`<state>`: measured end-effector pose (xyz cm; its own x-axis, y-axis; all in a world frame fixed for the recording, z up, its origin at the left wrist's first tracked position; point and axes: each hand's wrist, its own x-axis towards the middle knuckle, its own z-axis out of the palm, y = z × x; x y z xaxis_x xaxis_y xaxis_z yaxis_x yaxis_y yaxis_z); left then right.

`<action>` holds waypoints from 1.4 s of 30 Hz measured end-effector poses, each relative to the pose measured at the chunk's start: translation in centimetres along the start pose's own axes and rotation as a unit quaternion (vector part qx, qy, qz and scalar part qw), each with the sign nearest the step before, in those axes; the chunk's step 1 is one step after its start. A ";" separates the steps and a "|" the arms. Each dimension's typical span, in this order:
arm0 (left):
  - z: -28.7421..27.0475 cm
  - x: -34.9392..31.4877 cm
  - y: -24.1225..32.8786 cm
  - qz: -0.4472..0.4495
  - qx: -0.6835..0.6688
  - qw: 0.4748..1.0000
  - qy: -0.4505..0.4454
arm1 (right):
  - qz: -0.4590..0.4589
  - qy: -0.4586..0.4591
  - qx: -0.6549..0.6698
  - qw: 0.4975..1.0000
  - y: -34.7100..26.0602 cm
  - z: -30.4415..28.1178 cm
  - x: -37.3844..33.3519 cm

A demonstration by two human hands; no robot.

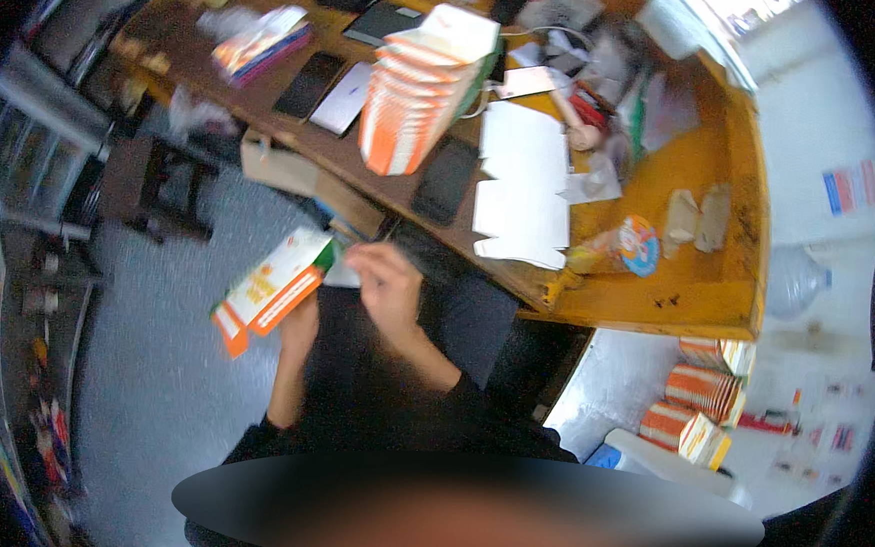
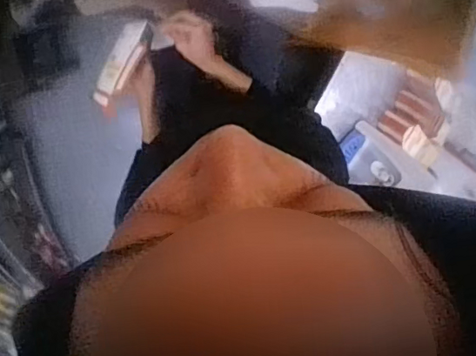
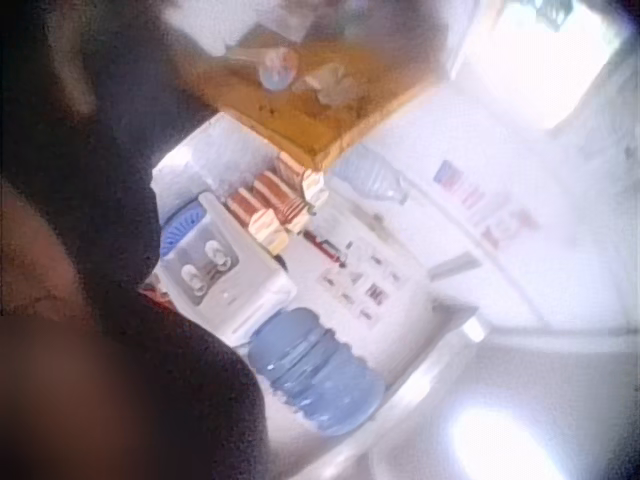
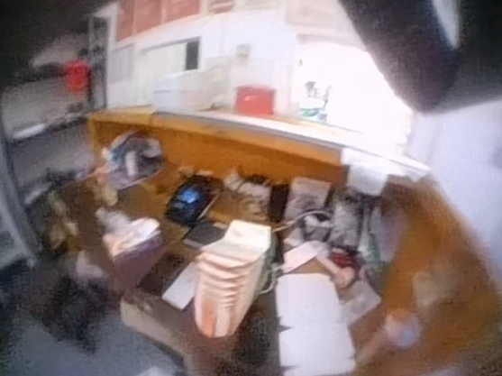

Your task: The person repeatedly folds flat cardboard pieces into small rectangular boxes and stacks them on a cluttered counter. The person handles each piece by hand, folding edges and tucking flaps to form the box shape, then places the finished box on a growing stack.

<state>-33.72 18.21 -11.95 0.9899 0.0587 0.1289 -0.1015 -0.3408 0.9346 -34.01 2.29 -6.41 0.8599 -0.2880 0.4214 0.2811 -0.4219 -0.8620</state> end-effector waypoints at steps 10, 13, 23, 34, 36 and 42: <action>0.0 -2.6 0.8 -0.077 -0.140 0.986 -0.036 | 0.025 0.001 0.020 0.999 -3.6 1.0 0.4; 0.1 -2.7 0.5 -0.085 -0.165 0.982 -0.033 | -0.046 -0.039 -0.054 0.997 -3.1 0.7 0.1; 1.0 -0.2 3.6 -0.048 -0.106 0.982 0.148 | -0.106 -0.173 0.038 0.978 -2.1 -0.1 0.3; 1.4 -0.5 1.4 0.170 0.181 0.969 -0.007 | -0.050 -0.281 0.276 0.918 -4.4 -2.0 1.8; 1.6 -0.9 1.1 0.112 0.021 0.993 -0.037 | -0.102 -0.297 0.119 0.942 -4.3 -1.2 1.1; 1.0 -1.3 5.0 -0.096 -0.165 0.971 -0.142 | -0.193 -0.051 -0.064 0.978 -2.3 0.5 0.8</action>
<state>-35.45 15.51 -7.82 0.9762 -0.1863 -0.1110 0.1077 -0.0281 0.9938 -33.78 3.45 -4.26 0.7399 -0.0005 0.6728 0.5442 -0.5874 -0.5989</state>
